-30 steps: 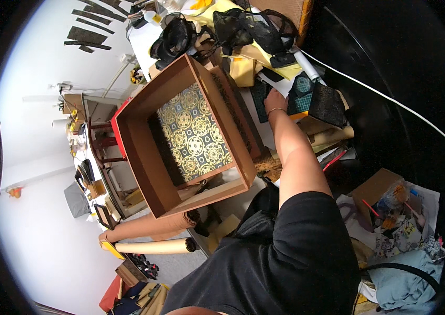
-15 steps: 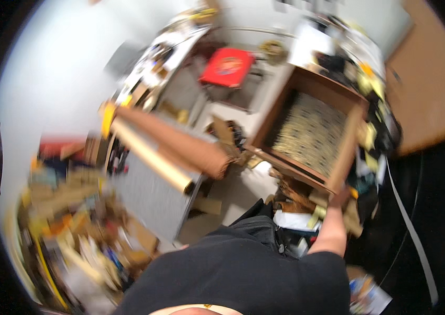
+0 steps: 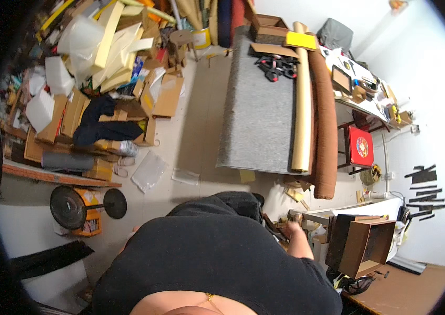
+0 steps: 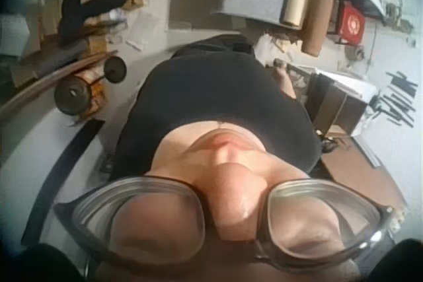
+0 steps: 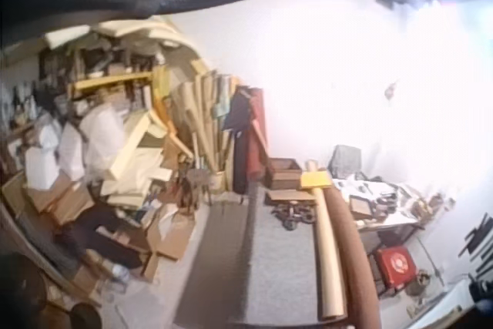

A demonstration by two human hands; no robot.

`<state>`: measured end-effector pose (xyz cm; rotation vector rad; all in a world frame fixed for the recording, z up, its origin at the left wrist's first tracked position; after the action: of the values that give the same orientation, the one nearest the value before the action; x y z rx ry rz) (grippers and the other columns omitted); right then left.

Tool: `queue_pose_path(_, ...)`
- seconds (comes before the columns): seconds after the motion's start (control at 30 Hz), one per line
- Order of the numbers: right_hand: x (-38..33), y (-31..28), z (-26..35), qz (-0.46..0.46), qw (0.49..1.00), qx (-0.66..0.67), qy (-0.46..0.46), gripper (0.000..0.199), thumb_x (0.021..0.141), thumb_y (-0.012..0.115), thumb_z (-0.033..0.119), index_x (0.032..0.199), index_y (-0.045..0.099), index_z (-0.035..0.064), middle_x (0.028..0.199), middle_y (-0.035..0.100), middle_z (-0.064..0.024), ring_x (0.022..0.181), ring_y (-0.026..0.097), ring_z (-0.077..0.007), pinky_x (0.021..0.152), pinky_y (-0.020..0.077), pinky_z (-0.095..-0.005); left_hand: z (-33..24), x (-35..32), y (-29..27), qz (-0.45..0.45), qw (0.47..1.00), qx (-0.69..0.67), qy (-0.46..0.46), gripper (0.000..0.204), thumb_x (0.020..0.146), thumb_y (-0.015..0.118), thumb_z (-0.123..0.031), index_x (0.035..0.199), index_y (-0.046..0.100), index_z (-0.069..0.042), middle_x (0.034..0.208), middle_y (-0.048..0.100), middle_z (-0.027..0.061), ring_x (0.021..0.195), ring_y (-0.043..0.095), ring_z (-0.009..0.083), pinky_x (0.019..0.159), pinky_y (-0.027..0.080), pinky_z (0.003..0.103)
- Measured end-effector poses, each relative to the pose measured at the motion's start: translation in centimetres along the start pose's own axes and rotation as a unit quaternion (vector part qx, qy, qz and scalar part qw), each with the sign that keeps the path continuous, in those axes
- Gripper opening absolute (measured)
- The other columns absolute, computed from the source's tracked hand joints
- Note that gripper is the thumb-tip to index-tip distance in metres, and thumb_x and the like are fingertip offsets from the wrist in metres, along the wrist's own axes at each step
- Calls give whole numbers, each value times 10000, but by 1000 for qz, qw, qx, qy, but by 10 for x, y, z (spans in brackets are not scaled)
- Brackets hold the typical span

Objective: The person handles a patterned box lid and a wooden box, repeatedly lifting and placing them. They pick up a cardboard insert and place it inside the box, then set the box on a table. The person picks up scissors and moves around the cluttered workspace.

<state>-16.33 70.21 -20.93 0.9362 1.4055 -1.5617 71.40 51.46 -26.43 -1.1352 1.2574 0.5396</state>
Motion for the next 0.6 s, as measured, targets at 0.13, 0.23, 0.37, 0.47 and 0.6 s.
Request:
queue_pose_path(0.13, 13, -18, 154, -67, 983, 90, -144, 314, 985, 588, 324, 1168, 662, 79, 975, 725, -74, 757, 674, -208, 651, 542, -394, 0, -10, -55, 0, 994, 109, 20, 330, 967, 591, -305, 996, 704, 3, 890, 723, 128, 902, 699, 301, 797, 542, 466)
queue_pose_path(0.23, -58, 14, 323, -97, 942, 105, -304, 298, 976, 603, 278, 1132, 680, 35, 974, 732, -88, 770, 672, -183, 681, 541, -330, -29, -5, -70, -5, 995, 76, 59, 327, 959, 597, -296, 1021, 699, 8, 905, 726, 127, 917, 700, 297, 803, 545, 459)
queue_pose_path(0.37, -81, 51, 434, -217, 903, -152, -338, 357, 935, 642, 283, 1172, 680, 19, 1047, 741, -146, 1005, 704, -279, 880, 546, -373, -126, 7, -68, -4, 988, 56, 143, 330, 949, 604, -285, 1053, 691, 15, 926, 731, 127, 938, 701, 292, 811, 549, 450)
queue_pose_path(0.47, -41, 82, 464, -177, 903, -218, -326, 393, 917, 618, 339, 1157, 693, 38, 1079, 729, -198, 1058, 684, -343, 935, 527, -410, -200, 0, -81, -14, 979, 59, 196, 335, 942, 610, -276, 1077, 686, 21, 941, 734, 126, 953, 702, 288, 816, 552, 443)
queue_pose_path(0.6, 30, 102, 486, 36, 985, -171, 5, 396, 955, 624, 412, 1149, 702, 76, 967, 729, -132, 849, 689, -304, 715, 550, -459, -272, -18, -124, -53, 969, 50, 236, 348, 932, 617, -265, 1110, 678, 28, 961, 739, 126, 974, 704, 283, 824, 556, 433)
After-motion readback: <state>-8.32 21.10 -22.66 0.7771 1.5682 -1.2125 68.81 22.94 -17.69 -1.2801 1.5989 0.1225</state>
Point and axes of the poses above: each hand's wrist, its own x-axis towards the middle knuckle, its own y-axis out of the palm, z = x × y, the point moved 6 cm from there along x, towards the middle knuckle
